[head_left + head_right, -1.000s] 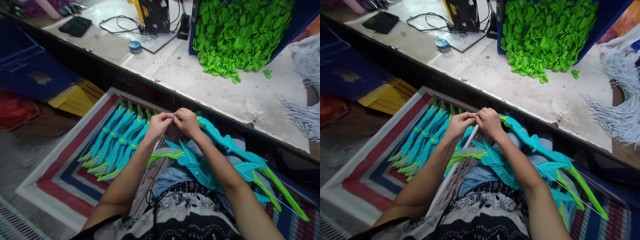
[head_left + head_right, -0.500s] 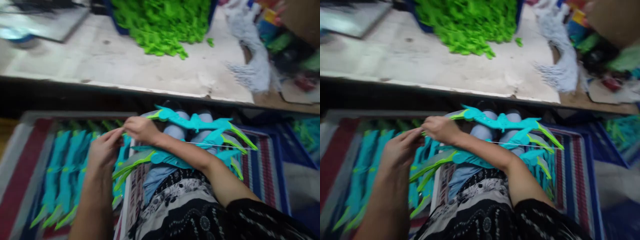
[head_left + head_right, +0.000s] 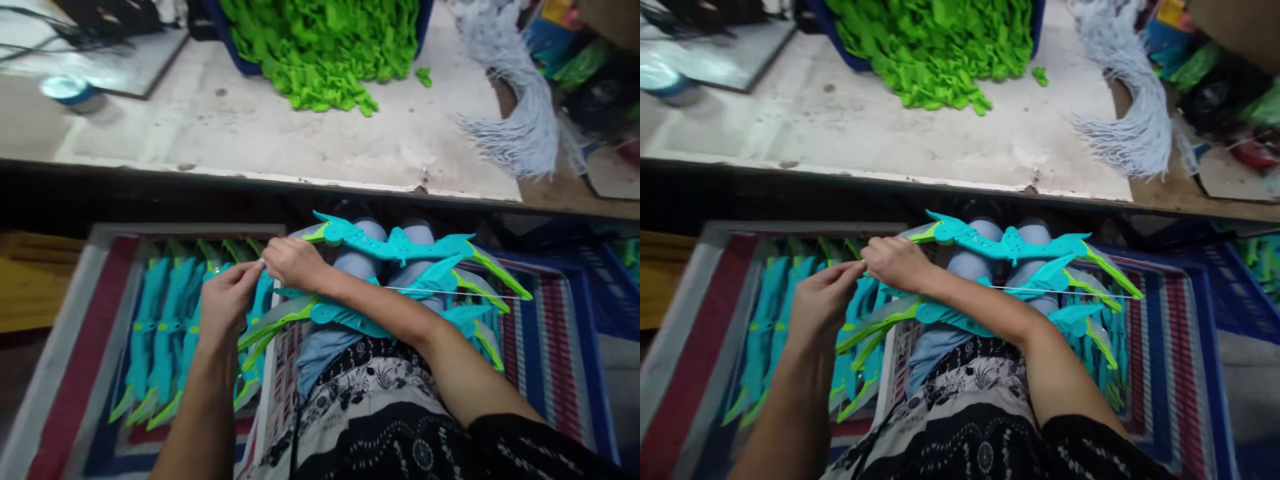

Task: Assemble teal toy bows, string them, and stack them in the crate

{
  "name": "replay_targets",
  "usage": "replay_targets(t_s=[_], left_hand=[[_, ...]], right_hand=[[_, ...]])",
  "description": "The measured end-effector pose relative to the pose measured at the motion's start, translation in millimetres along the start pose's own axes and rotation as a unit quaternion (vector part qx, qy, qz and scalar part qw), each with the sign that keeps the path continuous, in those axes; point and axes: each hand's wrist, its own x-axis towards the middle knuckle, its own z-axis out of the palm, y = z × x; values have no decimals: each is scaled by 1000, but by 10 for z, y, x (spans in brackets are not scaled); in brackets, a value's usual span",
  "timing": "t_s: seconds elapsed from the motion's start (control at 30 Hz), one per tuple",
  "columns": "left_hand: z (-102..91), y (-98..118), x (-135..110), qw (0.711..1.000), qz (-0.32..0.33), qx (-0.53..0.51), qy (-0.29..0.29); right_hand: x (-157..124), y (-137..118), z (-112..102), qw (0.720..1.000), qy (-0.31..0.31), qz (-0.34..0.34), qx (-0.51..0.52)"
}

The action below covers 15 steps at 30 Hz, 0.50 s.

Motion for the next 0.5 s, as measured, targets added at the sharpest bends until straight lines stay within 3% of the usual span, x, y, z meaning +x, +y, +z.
replay_targets(t_s=[0.13,0.23,0.3,0.33,0.4,0.47,0.5], left_hand=[[8,28,-86,999,-26,-6,34],[-94,10,-120,998,-15,23,-48],[-209,-12,-90,992,6,67,-105],[-263,-8,-62,990,21,99,-103],[-317,60,7,982,74,165,-46],[-224,231,81,967,164,196,-11],[-107,350,116,956,216,195,-32]], right_hand=[[10,-40,36,999,12,43,-13],[-56,88,-107,1000,14,10,16],[-73,383,-349,998,52,24,15],[-60,595,-511,994,90,61,0],[24,1101,-869,966,178,182,-47],[183,1619,-1181,933,216,276,-81],[281,1850,-1290,921,222,306,-94]])
